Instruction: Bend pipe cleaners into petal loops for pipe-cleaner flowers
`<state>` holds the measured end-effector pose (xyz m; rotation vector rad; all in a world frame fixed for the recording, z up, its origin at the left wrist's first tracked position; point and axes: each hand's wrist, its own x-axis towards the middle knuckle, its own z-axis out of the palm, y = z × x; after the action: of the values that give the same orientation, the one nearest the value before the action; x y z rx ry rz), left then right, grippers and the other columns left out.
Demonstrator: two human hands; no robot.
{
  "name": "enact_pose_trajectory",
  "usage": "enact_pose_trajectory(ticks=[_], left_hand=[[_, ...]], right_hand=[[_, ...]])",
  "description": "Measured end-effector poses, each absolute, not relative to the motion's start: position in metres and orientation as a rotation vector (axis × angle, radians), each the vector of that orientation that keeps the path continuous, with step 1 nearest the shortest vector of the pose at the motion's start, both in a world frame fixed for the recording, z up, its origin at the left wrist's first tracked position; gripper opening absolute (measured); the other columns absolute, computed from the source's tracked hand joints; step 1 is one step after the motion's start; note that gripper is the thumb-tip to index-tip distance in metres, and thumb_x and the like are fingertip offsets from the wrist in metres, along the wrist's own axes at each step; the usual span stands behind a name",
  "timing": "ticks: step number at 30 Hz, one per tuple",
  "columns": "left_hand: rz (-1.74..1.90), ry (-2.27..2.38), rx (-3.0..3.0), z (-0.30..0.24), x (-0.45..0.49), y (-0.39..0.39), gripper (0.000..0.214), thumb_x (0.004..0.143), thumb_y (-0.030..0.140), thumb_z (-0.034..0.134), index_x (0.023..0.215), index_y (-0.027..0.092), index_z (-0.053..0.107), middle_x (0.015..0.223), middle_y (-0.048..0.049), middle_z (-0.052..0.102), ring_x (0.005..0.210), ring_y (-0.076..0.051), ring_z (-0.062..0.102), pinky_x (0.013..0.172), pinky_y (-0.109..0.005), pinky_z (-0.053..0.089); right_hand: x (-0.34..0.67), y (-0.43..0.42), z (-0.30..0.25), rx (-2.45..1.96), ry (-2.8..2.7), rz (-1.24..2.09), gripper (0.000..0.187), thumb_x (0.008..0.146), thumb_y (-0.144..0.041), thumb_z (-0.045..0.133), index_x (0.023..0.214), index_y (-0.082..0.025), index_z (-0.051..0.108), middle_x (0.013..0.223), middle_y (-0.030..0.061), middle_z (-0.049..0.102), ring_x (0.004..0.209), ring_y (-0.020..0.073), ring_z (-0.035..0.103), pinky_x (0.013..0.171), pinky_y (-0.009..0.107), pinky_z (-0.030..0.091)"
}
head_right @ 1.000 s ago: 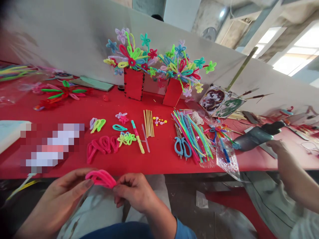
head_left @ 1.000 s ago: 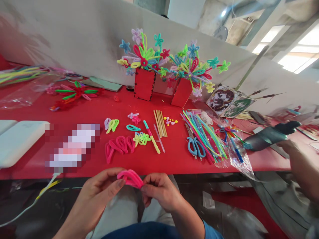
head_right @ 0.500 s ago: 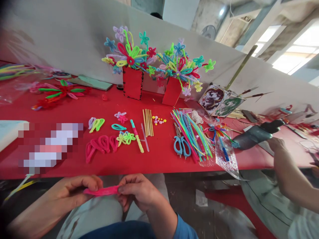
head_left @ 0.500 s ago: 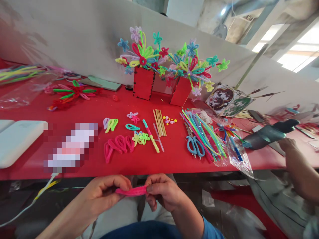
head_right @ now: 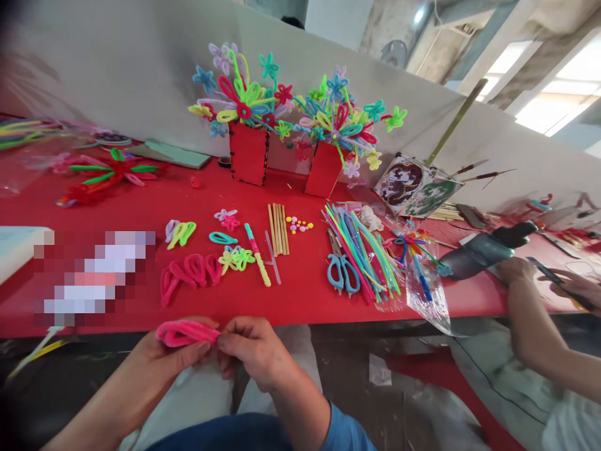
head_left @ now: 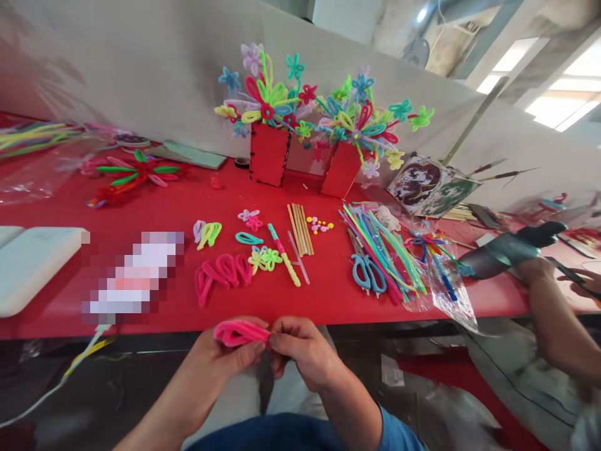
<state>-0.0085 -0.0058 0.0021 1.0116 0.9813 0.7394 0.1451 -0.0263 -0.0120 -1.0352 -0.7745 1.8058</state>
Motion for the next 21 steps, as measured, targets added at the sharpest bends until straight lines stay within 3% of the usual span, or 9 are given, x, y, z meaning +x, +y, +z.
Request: enact_pose_trajectory(ticks=[6, 9, 13, 16, 21], left_hand=[[0.692, 0.960, 1.086, 0.009, -0.004, -0.005, 0.009, 0.064, 0.028, 0.071, 0.061, 0.021, 0.065, 0.058, 0.0032, 0.058, 0.057, -0.013, 0.049, 0.053, -0.021, 0.042], [0.734, 1.021, 1.076, 0.007, -0.004, -0.005, 0.010, 0.062, 0.026, 0.072, 0.061, 0.021, 0.064, 0.057, 0.0036, 0.057, 0.057, -0.013, 0.049, 0.053, -0.020, 0.042], [0.774, 1.081, 1.089, 0.004, -0.004, -0.005, 0.014, 0.064, 0.032, 0.071, 0.063, 0.020, 0.066, 0.060, 0.0016, 0.060, 0.061, -0.014, 0.052, 0.056, -0.020, 0.044], [0.819, 1.106, 1.103, 0.005, -0.002, -0.004, 0.018, 0.063, 0.037, 0.071, 0.063, 0.020, 0.067, 0.061, 0.0007, 0.062, 0.063, -0.015, 0.054, 0.058, -0.021, 0.045], [0.856, 1.144, 1.071, 0.004, 0.001, -0.003, 0.019, 0.059, 0.039, 0.074, 0.061, 0.021, 0.069, 0.062, 0.0004, 0.066, 0.064, -0.016, 0.056, 0.061, -0.021, 0.047]], right_hand=[[0.152, -0.029, -0.012, -1.046, -0.879, 1.870, 0.036, 0.060, -0.047, 0.067, 0.061, -0.014, 0.053, 0.047, -0.0025, 0.053, 0.038, 0.0067, 0.047, 0.040, 0.017, 0.039], [0.152, -0.030, -0.009, -1.118, -0.991, 1.782, 0.036, 0.068, -0.050, 0.059, 0.064, -0.015, 0.053, 0.051, -0.0017, 0.053, 0.044, 0.0081, 0.050, 0.045, 0.019, 0.041], [0.149, -0.033, -0.006, -1.358, -1.260, 1.253, 0.019, 0.074, -0.034, 0.057, 0.078, -0.015, 0.060, 0.062, 0.0000, 0.058, 0.054, 0.0089, 0.053, 0.052, 0.019, 0.041], [0.146, -0.035, -0.005, -1.425, -1.485, 0.872, 0.011, 0.072, -0.024, 0.059, 0.077, -0.015, 0.063, 0.064, 0.0012, 0.061, 0.056, 0.0099, 0.054, 0.054, 0.019, 0.041], [0.145, -0.037, -0.002, -1.424, -1.681, 0.557, 0.014, 0.074, -0.016, 0.051, 0.074, -0.014, 0.065, 0.060, 0.0022, 0.061, 0.053, 0.0106, 0.055, 0.053, 0.019, 0.039]])
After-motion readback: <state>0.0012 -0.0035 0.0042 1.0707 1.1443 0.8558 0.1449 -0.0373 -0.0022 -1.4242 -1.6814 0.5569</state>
